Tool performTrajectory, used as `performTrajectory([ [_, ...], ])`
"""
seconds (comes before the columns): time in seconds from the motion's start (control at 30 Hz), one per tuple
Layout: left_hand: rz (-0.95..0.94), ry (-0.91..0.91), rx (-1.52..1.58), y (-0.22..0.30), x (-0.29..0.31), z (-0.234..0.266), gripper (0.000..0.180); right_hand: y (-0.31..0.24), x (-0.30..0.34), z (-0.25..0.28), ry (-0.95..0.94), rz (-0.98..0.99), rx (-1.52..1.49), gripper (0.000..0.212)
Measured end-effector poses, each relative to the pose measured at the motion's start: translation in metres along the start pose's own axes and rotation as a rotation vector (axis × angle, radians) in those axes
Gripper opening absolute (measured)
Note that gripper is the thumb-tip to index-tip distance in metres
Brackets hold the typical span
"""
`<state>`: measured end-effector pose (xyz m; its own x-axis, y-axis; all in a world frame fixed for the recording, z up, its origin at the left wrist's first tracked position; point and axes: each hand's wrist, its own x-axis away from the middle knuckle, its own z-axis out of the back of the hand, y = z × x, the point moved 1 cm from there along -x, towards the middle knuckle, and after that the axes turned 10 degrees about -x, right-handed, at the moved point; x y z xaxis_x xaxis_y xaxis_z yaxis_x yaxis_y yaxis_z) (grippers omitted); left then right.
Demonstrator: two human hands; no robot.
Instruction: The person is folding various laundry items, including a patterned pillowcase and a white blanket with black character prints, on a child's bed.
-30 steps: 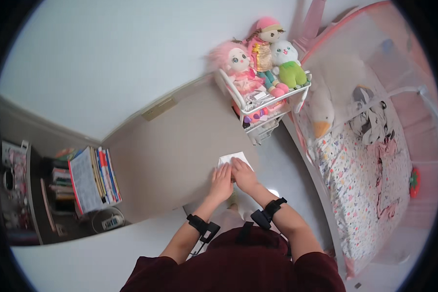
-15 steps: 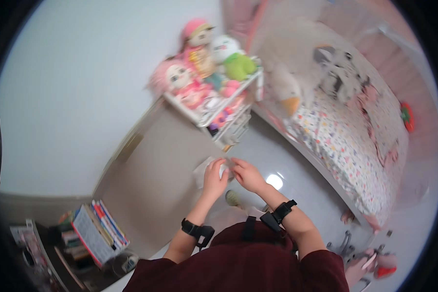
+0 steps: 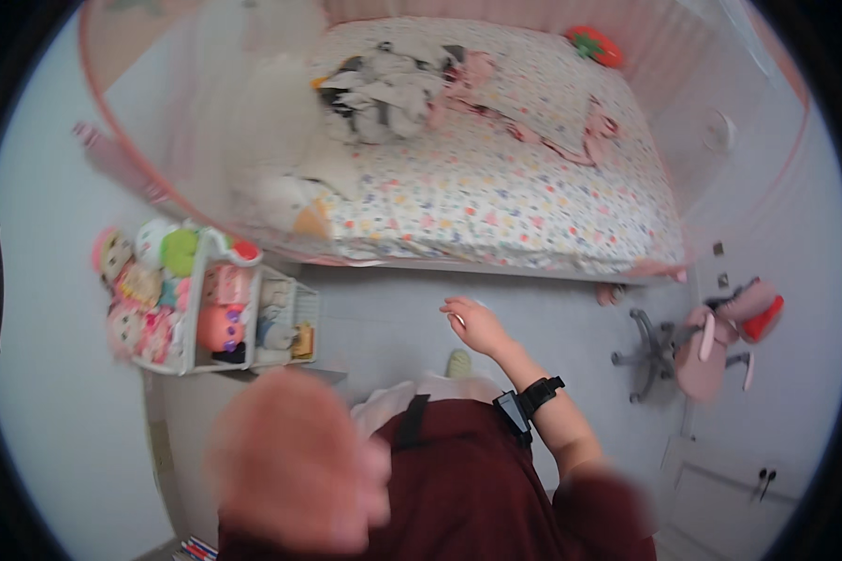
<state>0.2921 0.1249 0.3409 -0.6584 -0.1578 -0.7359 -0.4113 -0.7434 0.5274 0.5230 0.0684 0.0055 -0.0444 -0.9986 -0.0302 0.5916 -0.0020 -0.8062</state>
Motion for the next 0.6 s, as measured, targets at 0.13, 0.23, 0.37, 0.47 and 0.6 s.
performTrajectory([
  [0.13,0.127,0.322,-0.056,0.012,-0.085,-0.066,0.006,0.047,0.036,0.069,0.143,-0.176,-0.078,0.018],
  [0.23,0.473,0.418,-0.064,-0.016,-0.116,-0.1,0.011,0.084,0.051,0.097,0.242,-0.258,-0.141,0.018],
  [0.37,0.095,0.84,-0.104,-0.095,-0.153,-0.153,0.013,0.112,0.054,0.114,0.28,-0.4,-0.21,0.019],
  [0.47,0.246,0.413,0.051,-0.14,-0.161,-0.13,0.013,0.135,0.036,0.123,0.237,-0.471,-0.224,0.019],
  [0.6,-0.209,0.22,0.097,-0.255,-0.144,-0.113,0.018,0.173,-0.025,0.134,0.178,-0.413,-0.261,0.02],
])
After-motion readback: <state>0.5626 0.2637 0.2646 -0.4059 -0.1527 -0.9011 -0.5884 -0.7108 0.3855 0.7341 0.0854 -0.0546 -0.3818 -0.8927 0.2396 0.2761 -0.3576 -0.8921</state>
